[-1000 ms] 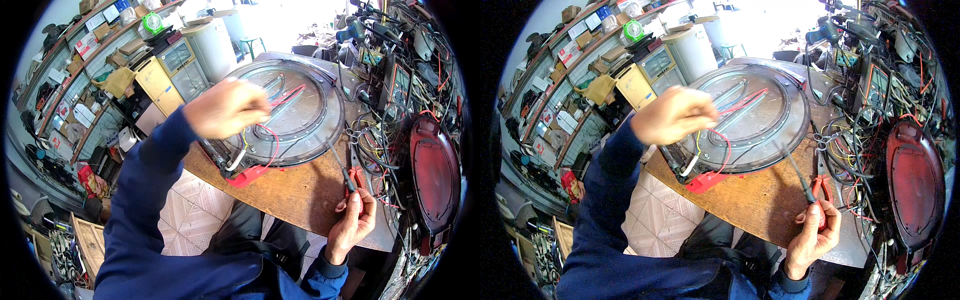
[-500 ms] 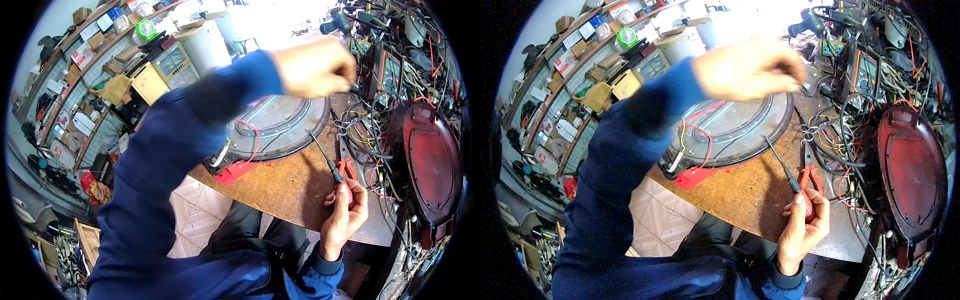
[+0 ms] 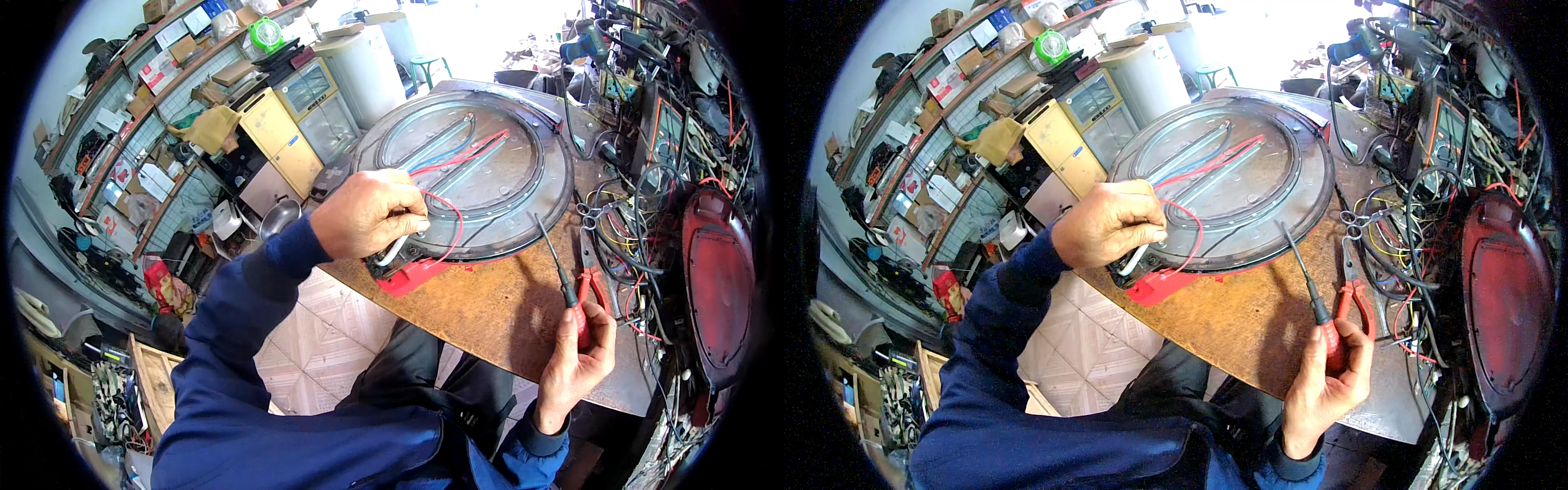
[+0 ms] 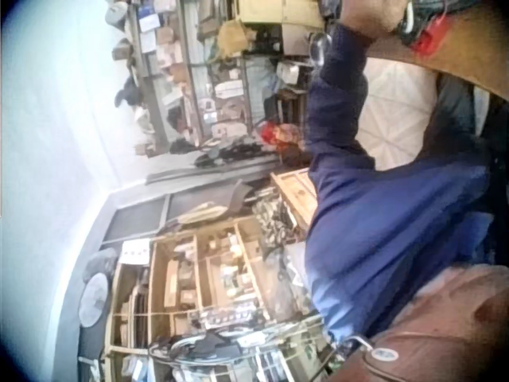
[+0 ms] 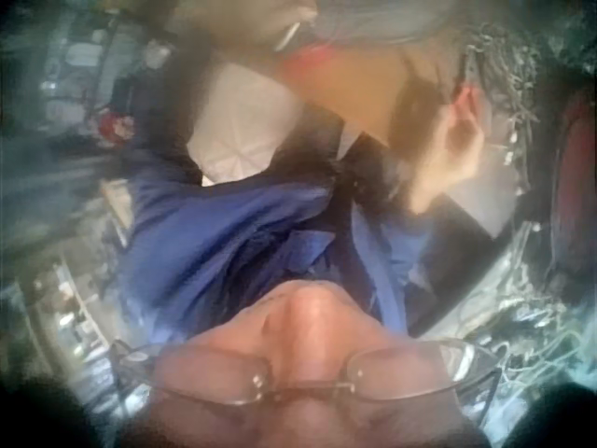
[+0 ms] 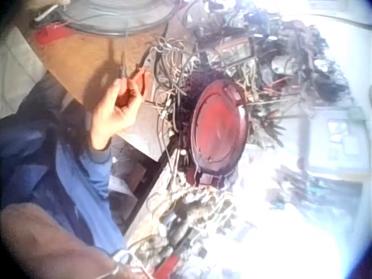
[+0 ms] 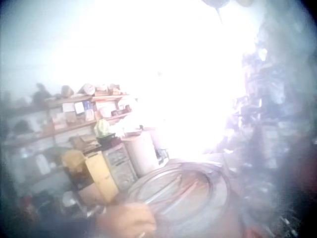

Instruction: The person repairs a circular electronic component by stripping wires with pliers and twisting them together. They then use a screwdriver to tighten connections on the device and wrap the wires with white tape. The task involves handling multiple colored wires and tools on a cluttered workbench.

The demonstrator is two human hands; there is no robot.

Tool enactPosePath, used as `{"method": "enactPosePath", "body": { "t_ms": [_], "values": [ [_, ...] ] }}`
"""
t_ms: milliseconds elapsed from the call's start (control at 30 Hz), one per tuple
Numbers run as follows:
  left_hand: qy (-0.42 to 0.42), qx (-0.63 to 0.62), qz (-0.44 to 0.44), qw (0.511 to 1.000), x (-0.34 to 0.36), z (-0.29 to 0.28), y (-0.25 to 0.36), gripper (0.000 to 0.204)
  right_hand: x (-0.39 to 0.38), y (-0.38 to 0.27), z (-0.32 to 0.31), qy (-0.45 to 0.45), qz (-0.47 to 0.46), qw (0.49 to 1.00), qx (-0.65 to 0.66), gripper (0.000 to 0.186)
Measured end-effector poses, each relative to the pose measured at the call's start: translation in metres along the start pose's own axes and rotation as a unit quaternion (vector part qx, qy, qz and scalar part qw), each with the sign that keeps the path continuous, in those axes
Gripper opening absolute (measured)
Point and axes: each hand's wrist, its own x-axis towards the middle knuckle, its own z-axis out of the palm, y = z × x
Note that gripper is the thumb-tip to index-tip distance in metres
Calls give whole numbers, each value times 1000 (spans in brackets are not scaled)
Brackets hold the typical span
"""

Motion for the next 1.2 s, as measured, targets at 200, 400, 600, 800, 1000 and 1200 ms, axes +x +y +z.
{"method": "enactPosePath", "body": {
  "t_ms": [200,400,600,800,1000,1200],
  "values": [
    [229,-143,-17,963,-26,17,-20,13,13,-3,2,-22,-126,950,-285,20],
    [309,7,56,949,-41,30,-32,20,34,-24,10,-80,-244,847,-465,24],
    [304,39,90,948,-41,38,-40,30,40,-91,75,-303,-205,910,-197,13],
    [336,24,101,936,-38,39,-38,34,78,-89,137,-496,-264,816,-133,24],
    [334,37,95,937,-38,40,-39,34,80,-86,140,-529,-341,752,-197,33],
    [315,63,67,945,-39,39,-37,35,71,-68,147,-452,-399,782,-155,22]
  ]
}}
